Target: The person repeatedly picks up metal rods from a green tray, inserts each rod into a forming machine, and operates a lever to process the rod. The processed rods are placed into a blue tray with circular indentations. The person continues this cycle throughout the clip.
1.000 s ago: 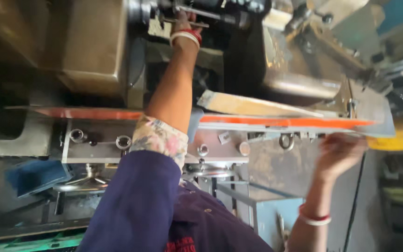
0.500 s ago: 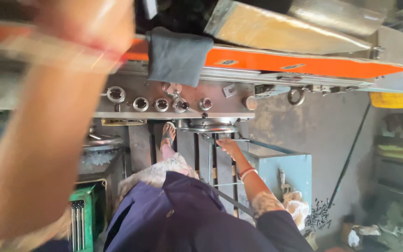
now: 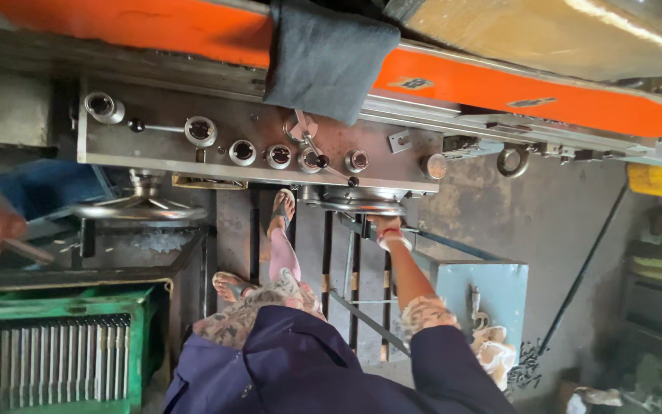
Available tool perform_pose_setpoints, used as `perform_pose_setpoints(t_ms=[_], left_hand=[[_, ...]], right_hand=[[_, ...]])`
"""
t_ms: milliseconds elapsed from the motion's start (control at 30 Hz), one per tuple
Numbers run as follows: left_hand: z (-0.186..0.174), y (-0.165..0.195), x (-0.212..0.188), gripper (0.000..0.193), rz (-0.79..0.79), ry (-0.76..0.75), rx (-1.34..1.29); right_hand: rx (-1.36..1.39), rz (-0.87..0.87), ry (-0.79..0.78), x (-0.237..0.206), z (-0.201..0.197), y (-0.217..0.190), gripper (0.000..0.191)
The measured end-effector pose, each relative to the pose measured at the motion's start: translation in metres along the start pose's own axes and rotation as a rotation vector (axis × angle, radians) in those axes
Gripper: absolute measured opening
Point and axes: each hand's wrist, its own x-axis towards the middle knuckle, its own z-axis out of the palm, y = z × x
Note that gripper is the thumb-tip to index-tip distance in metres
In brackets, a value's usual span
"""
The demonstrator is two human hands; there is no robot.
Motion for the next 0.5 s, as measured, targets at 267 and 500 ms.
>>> perform_pose_setpoints(t_ms=[267,500], left_hand=[[0.012,0.012,-0.016,0.02,-0.01,-0.006,0.022],[0.055,0.023,-0.009,0.017,-0.063,0.107,0.154]], right_hand=[[-0.236,-0.36,0.358,-0.014,0.029,0.002,0.033],[-0.444,-0.361,0.542,-0.013,0.028,0.007,0.039]])
